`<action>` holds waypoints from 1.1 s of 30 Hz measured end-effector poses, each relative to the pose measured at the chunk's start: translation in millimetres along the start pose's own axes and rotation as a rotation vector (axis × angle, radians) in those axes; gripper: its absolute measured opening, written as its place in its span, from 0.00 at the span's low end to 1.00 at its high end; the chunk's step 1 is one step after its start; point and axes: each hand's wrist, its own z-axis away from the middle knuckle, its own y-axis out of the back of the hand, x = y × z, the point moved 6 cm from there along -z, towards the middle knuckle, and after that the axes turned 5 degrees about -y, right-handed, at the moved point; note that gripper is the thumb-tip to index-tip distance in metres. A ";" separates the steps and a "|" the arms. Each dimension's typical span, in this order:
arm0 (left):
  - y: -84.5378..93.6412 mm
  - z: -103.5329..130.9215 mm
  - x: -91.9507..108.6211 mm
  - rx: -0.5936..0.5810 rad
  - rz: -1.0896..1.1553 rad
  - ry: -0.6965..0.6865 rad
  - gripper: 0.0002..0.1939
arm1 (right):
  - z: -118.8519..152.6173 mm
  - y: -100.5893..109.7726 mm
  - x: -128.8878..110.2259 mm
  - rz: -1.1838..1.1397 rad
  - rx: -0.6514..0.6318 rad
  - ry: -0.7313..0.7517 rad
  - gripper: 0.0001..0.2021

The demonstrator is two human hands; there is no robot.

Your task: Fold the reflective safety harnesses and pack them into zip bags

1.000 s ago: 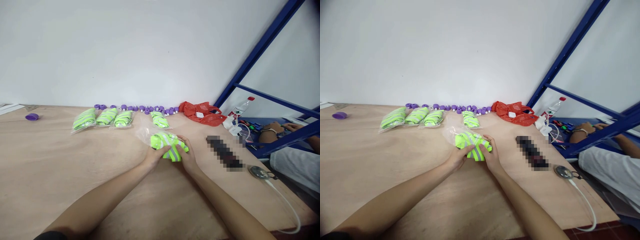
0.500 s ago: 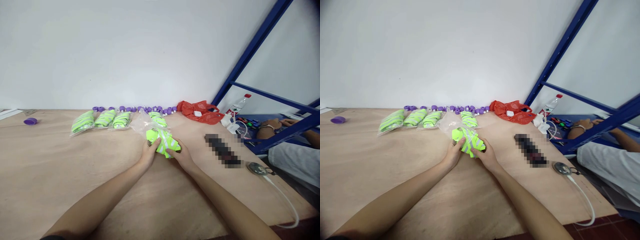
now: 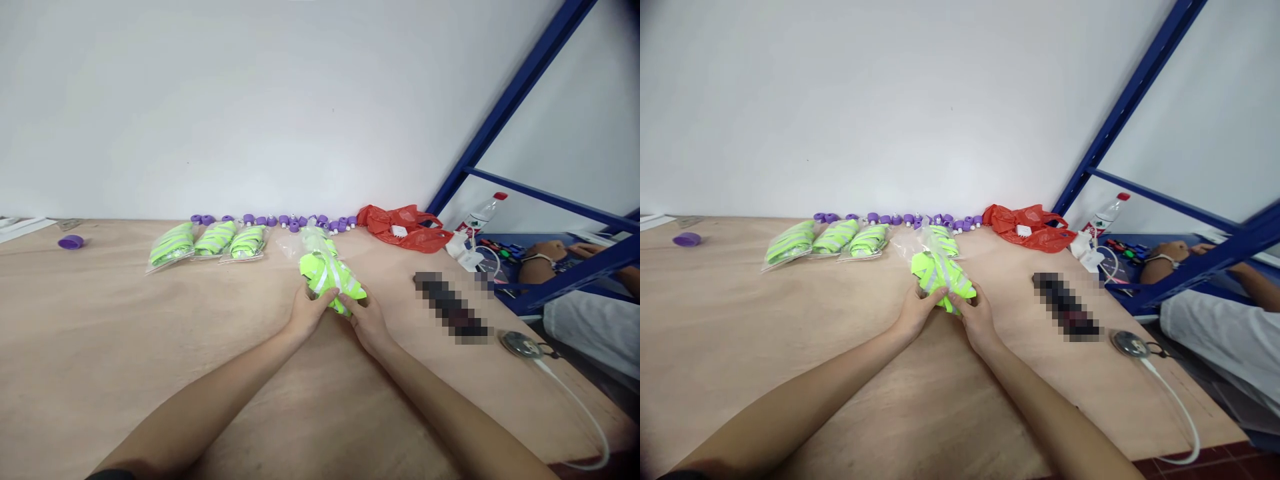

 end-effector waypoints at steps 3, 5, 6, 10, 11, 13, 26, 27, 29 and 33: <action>0.1 0.5 -0.9 0.005 -0.026 -0.006 0.26 | -0.3 0.7 1.4 -0.017 0.022 -0.010 0.26; 0.1 1.0 -1.8 -0.001 -0.029 0.007 0.26 | -0.8 2.3 0.1 0.041 0.045 -0.004 0.27; 0.5 1.1 -2.0 -0.002 -0.026 0.012 0.26 | -1.0 2.7 -1.6 0.092 0.048 0.003 0.27; 5.0 -0.3 -2.8 0.016 -0.011 0.013 0.24 | -0.1 1.0 -12.0 0.312 -0.022 0.041 0.26; 6.4 -1.1 -3.7 0.022 -0.005 0.016 0.24 | 0.6 -0.1 -14.5 0.347 -0.056 0.053 0.25; 8.4 -2.7 -6.0 0.025 0.011 0.029 0.25 | 2.5 -2.3 -18.0 0.381 -0.115 0.075 0.25; -1.3 8.0 -8.0 -0.030 0.011 0.027 0.25 | 7.2 -0.4 -6.8 0.136 -0.024 0.013 0.25; -1.3 8.4 -9.1 -0.033 0.012 0.031 0.25 | 7.0 0.1 -6.1 0.126 -0.019 -0.002 0.25; -1.5 8.2 -10.5 -0.042 0.032 0.051 0.25 | 6.2 0.9 -4.9 0.113 -0.010 -0.030 0.27; -3.5 5.7 -8.8 -0.050 0.158 0.154 0.27 | 4.3 -0.2 -5.6 0.137 -0.034 -0.016 0.28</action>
